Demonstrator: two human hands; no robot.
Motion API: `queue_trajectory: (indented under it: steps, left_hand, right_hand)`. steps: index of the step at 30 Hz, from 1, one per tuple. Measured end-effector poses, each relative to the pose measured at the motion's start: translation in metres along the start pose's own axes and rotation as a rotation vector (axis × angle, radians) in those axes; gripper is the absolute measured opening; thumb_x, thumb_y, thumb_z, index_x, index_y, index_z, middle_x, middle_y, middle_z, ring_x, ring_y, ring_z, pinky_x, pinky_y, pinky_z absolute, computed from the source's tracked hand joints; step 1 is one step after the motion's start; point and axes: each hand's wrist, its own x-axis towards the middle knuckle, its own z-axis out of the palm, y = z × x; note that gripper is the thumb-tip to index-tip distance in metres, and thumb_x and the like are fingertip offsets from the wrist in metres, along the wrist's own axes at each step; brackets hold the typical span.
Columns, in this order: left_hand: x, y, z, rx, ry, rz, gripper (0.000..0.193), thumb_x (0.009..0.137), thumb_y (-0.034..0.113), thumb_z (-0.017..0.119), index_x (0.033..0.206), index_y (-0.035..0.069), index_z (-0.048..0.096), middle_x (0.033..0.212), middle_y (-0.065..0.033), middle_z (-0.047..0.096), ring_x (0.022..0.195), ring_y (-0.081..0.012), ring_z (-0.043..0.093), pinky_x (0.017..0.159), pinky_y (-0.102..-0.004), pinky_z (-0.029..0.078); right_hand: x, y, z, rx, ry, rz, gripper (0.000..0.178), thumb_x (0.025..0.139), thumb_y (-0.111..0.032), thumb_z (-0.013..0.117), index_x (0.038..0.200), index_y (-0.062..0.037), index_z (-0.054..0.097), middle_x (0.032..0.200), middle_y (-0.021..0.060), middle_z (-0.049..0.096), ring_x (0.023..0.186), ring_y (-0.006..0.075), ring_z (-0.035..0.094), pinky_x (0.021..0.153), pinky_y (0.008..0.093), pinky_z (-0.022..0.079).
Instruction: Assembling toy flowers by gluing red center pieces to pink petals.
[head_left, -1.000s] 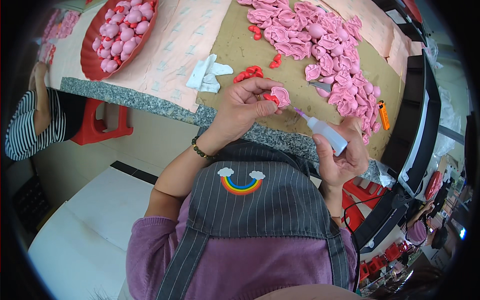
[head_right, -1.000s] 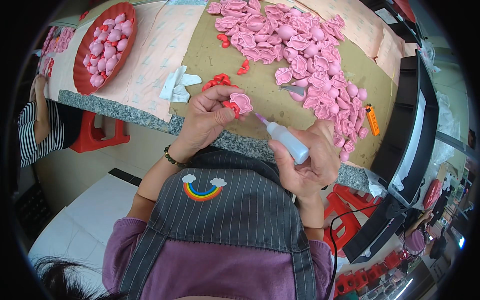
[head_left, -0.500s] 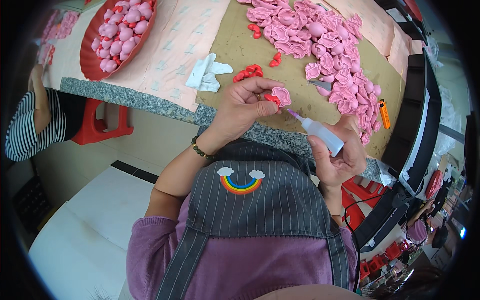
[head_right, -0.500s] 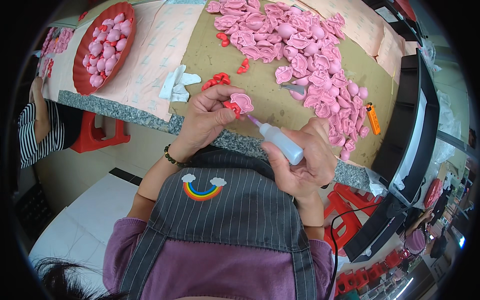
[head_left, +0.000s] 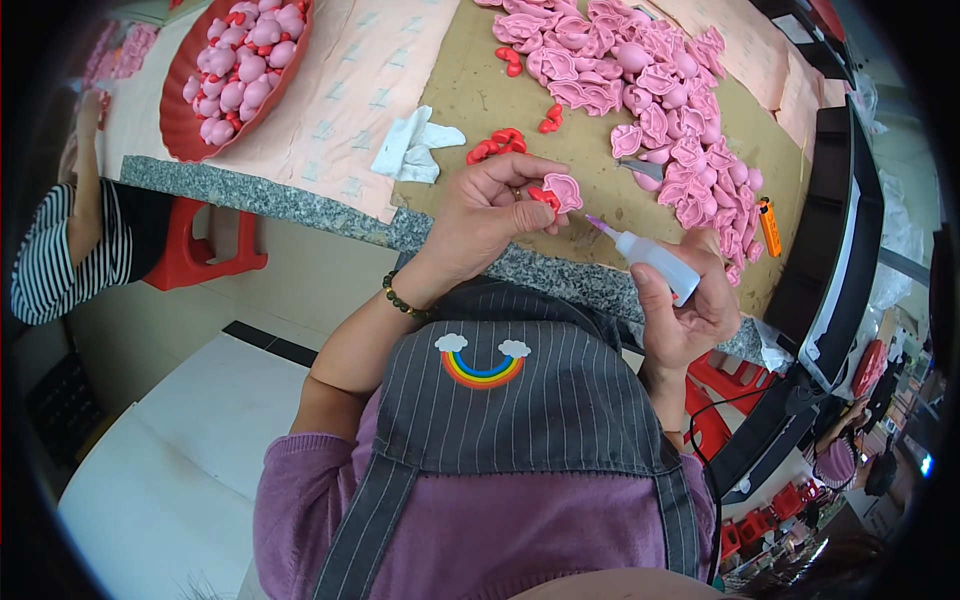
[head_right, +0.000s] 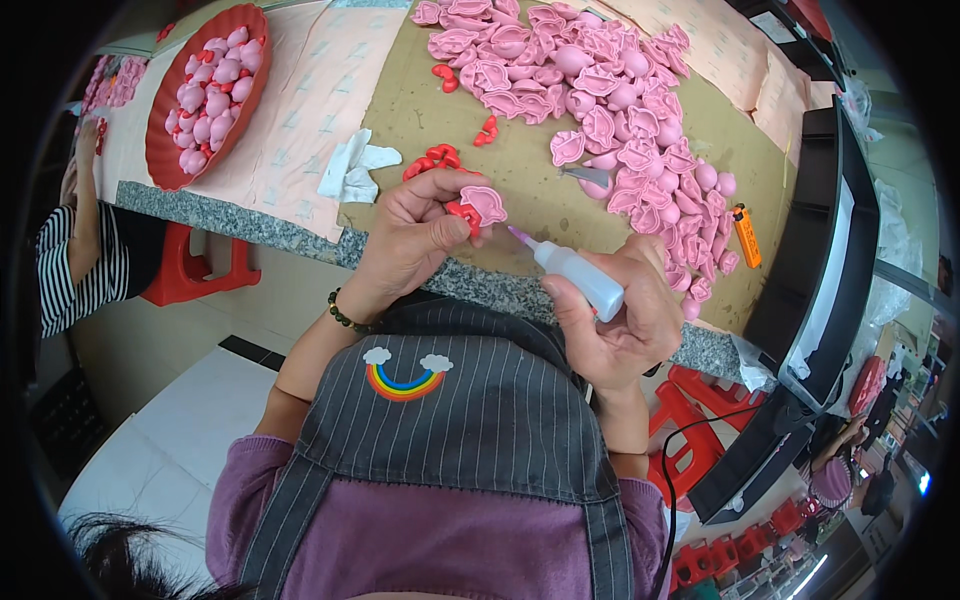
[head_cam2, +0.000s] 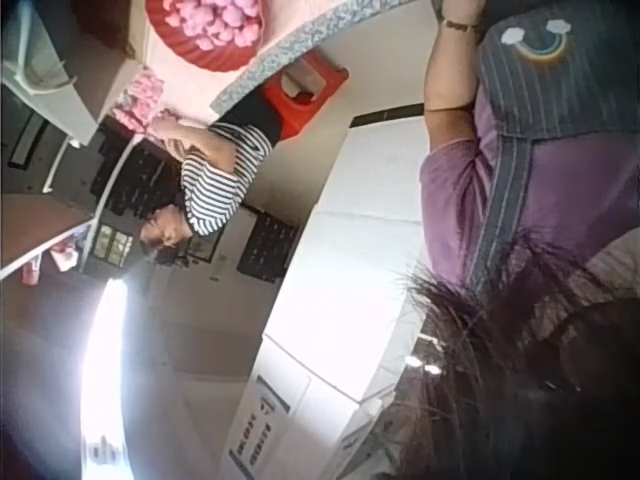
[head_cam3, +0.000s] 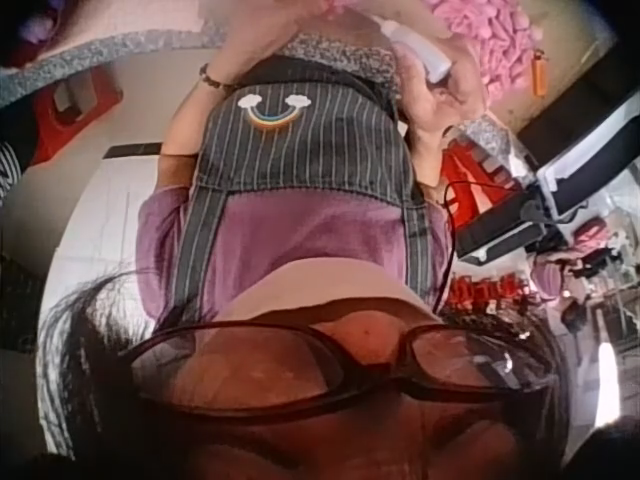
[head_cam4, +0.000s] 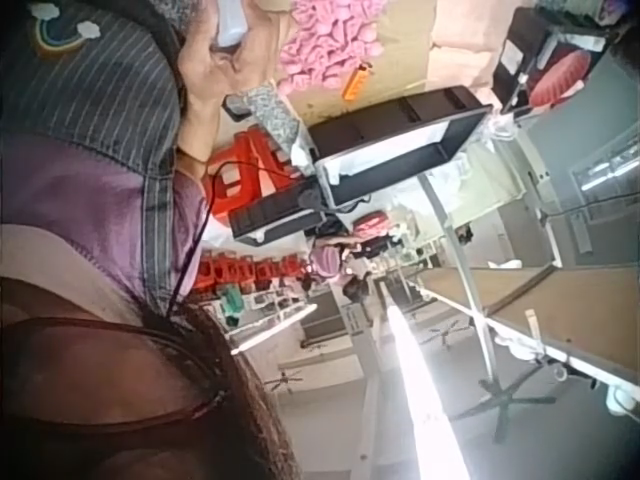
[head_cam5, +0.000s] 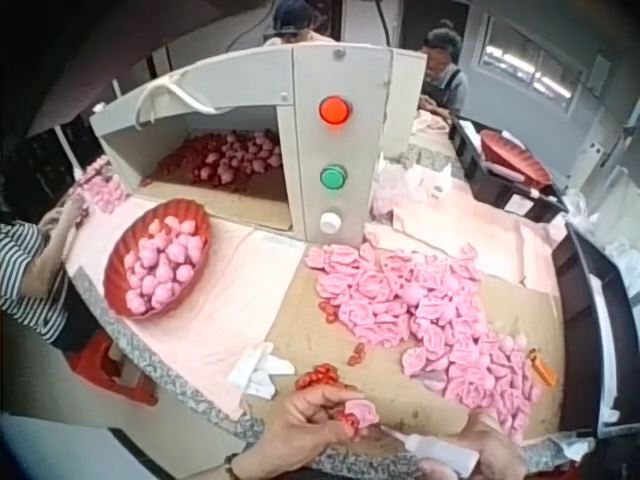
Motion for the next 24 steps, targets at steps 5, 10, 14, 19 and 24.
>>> queue_trajectory:
  steps: [5, 10, 14, 19, 24]
  left_hand:
    - [-0.0007, 0.0004, -0.0003, -0.019, -0.001, -0.012, 0.036, 0.079, -0.002, 0.062, 0.113, -0.005, 0.051, 0.098, -0.0142, 0.060, 0.082, -0.0191, 0.063, 0.072, -0.0275, 0.054]
    - [-0.0002, -0.0005, 0.0016, 0.002, 0.011, -0.006, 0.037, 0.078, -0.002, 0.062, 0.114, -0.005, 0.051, 0.099, -0.0151, 0.060, 0.082, -0.0209, 0.064, 0.072, -0.0285, 0.054]
    - [0.0004, 0.0016, 0.0014, -0.020, 0.002, -0.049, 0.038, 0.078, -0.003, 0.062, 0.114, -0.005, 0.050, 0.100, -0.0156, 0.060, 0.080, -0.0220, 0.064, 0.069, -0.0294, 0.055]
    - [0.0005, -0.0007, -0.0018, -0.034, -0.012, -0.052, 0.039, 0.078, 0.002, 0.063, 0.115, -0.003, 0.051, 0.103, -0.0150, 0.060, 0.082, -0.0211, 0.063, 0.069, -0.0296, 0.055]
    - [0.0002, -0.0006, 0.0024, -0.041, -0.002, -0.032, 0.036, 0.076, -0.004, 0.063, 0.111, -0.005, 0.053, 0.100, -0.0136, 0.060, 0.082, -0.0202, 0.063, 0.072, -0.0280, 0.054]
  right_hand:
    - [-0.0008, -0.0001, -0.0006, -0.019, 0.025, -0.015, 0.019, 0.066, -0.003, 0.070, 0.077, 0.0059, 0.058, 0.066, 0.0056, 0.050, 0.063, 0.0129, 0.041, 0.058, 0.0239, 0.029]
    - [0.0001, 0.0005, 0.0004, -0.036, 0.021, -0.036, 0.019, 0.066, -0.004, 0.070, 0.077, 0.0061, 0.058, 0.066, 0.0053, 0.049, 0.063, 0.0128, 0.041, 0.057, 0.0240, 0.029]
    - [-0.0006, -0.0007, -0.0004, -0.033, 0.015, -0.017, 0.020, 0.066, -0.006, 0.070, 0.077, 0.0060, 0.058, 0.066, 0.0056, 0.050, 0.063, 0.0131, 0.040, 0.057, 0.0244, 0.029]
    - [0.0024, 0.0014, -0.0020, 0.031, 0.041, -0.095, 0.022, 0.065, -0.006, 0.072, 0.079, 0.0044, 0.058, 0.064, 0.0066, 0.053, 0.060, 0.0150, 0.041, 0.055, 0.0265, 0.031]
    - [0.0031, 0.0014, -0.0015, 0.041, 0.003, -0.154, 0.023, 0.063, -0.004, 0.073, 0.080, 0.0031, 0.059, 0.063, 0.0071, 0.054, 0.056, 0.0165, 0.042, 0.052, 0.0276, 0.031]
